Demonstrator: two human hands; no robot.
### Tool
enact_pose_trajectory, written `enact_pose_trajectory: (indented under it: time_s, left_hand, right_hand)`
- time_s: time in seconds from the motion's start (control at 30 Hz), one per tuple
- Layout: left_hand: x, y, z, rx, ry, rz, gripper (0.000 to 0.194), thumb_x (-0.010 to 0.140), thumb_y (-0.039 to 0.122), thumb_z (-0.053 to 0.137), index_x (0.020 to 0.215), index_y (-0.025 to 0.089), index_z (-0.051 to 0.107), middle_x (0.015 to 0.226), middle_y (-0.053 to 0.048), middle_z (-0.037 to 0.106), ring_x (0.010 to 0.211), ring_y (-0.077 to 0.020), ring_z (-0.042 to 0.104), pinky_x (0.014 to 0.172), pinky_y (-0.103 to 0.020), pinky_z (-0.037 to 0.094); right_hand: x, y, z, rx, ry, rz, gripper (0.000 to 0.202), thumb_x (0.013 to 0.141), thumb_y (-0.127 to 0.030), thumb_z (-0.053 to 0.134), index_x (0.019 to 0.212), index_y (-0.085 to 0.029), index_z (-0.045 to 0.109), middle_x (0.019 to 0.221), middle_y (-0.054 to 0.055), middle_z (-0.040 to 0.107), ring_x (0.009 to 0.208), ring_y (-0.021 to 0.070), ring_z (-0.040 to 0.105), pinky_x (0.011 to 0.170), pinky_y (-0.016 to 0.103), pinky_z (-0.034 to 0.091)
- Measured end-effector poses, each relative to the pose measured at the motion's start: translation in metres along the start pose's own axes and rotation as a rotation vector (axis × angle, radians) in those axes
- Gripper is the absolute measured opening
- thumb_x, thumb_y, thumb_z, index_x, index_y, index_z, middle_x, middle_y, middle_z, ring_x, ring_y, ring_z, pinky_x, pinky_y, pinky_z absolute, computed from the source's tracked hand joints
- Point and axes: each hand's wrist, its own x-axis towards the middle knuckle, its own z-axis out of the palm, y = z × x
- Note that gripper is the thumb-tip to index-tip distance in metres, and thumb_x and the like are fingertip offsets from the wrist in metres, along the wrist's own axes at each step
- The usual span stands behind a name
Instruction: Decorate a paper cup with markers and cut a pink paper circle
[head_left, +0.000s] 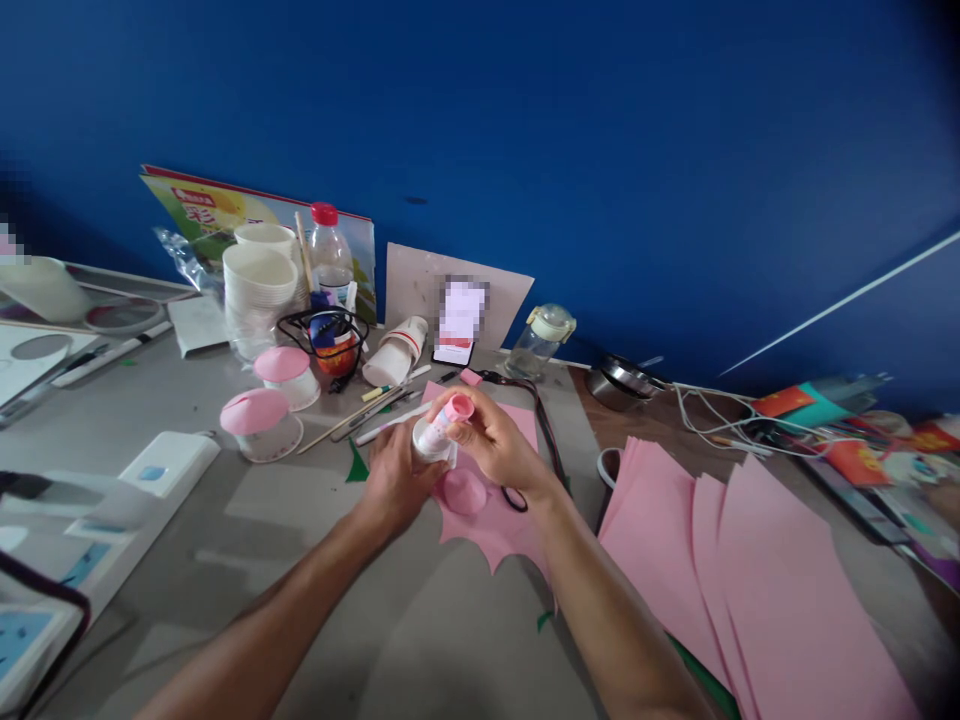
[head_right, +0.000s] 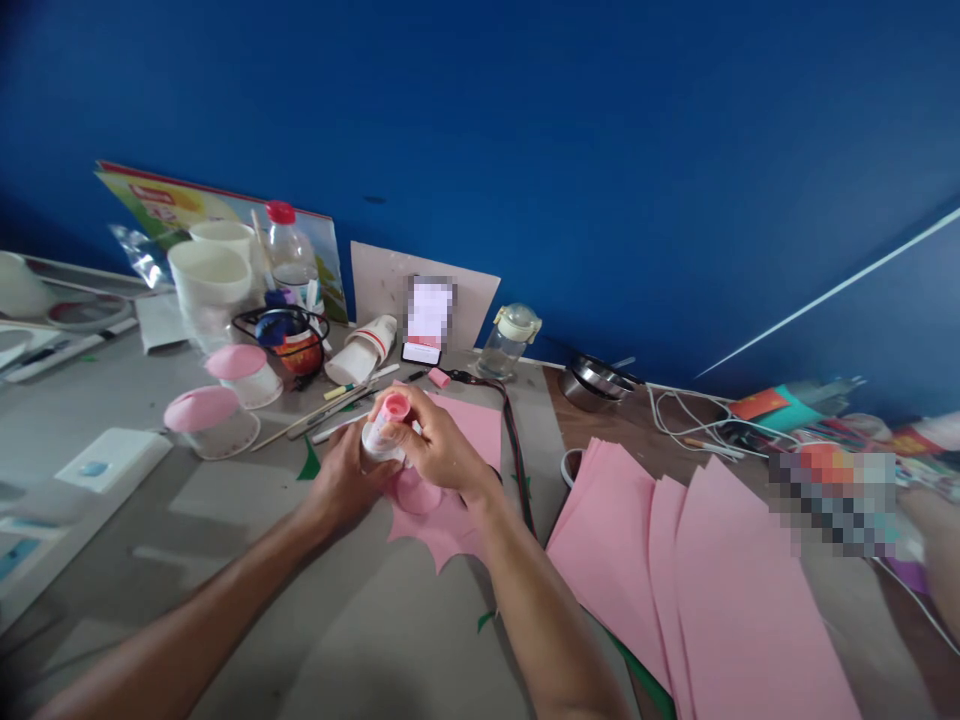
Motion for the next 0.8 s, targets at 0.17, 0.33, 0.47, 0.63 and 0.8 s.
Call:
enact_pose_trajectory:
  time_s: [0.17, 0.33, 0.47, 0.63, 0.8]
  left_hand:
    - [-0.001, 0.002, 0.0, 0.017, 0.02, 0.011, 0.055, 0.072, 0.025, 0.069, 0.124, 0.019, 0.054, 0.106, -0.009, 0.067, 0.105, -0.0321, 0.057, 0.092, -0.046, 0.046]
    - [-0.001, 0.004, -0.002, 0.012, 0.006, -0.017, 0.05, 0.071, 0.025, 0.069, 0.118, 0.018, 0.056, 0.105, -0.011, 0.067, 0.105, -0.033, 0.056, 0.091, -0.047, 0.046]
    - [0.0, 0.005, -0.003, -0.024, -0.029, -0.038, 0.052, 0.072, 0.026, 0.068, 0.122, 0.017, 0.055, 0.108, -0.011, 0.066, 0.109, -0.0334, 0.053, 0.095, -0.049, 0.043]
    - [0.0, 0.005, -0.006, -0.027, -0.04, -0.058, 0.052, 0.074, 0.03, 0.067, 0.123, 0.017, 0.056, 0.106, -0.012, 0.066, 0.109, -0.0339, 0.053, 0.095, -0.049, 0.043]
    - [0.0, 0.007, -0.006, -0.021, -0.013, -0.047, 0.049, 0.074, 0.03, 0.067, 0.12, 0.018, 0.057, 0.105, -0.012, 0.066, 0.107, -0.0332, 0.054, 0.093, -0.049, 0.044]
  right_hand:
    - [0.001, 0.007, -0.013, 0.092, 0.189, 0.082, 0.021, 0.09, -0.038, 0.061, 0.1, -0.02, 0.06, 0.093, 0.004, 0.067, 0.076, 0.0149, 0.06, 0.07, 0.028, 0.049]
    - [0.003, 0.018, -0.027, 0.492, 0.631, 0.158, 0.017, 0.077, -0.023, 0.07, 0.086, -0.022, 0.056, 0.075, -0.004, 0.068, 0.06, 0.0125, 0.063, 0.063, 0.027, 0.053]
    - [-0.001, 0.019, -0.038, 0.87, 0.709, 0.35, 0.012, 0.072, -0.013, 0.066, 0.077, -0.019, 0.057, 0.07, 0.001, 0.071, 0.068, 0.0168, 0.07, 0.071, 0.031, 0.058]
    - [-0.009, 0.027, -0.044, 1.14, 0.786, 0.524, 0.006, 0.084, -0.019, 0.058, 0.08, -0.015, 0.062, 0.071, 0.007, 0.071, 0.062, 0.0147, 0.066, 0.057, 0.025, 0.059]
    - [-0.018, 0.038, -0.048, 1.254, 0.769, 0.457, 0.013, 0.08, -0.005, 0.057, 0.084, -0.017, 0.061, 0.075, 0.003, 0.068, 0.066, 0.0116, 0.065, 0.06, 0.021, 0.06]
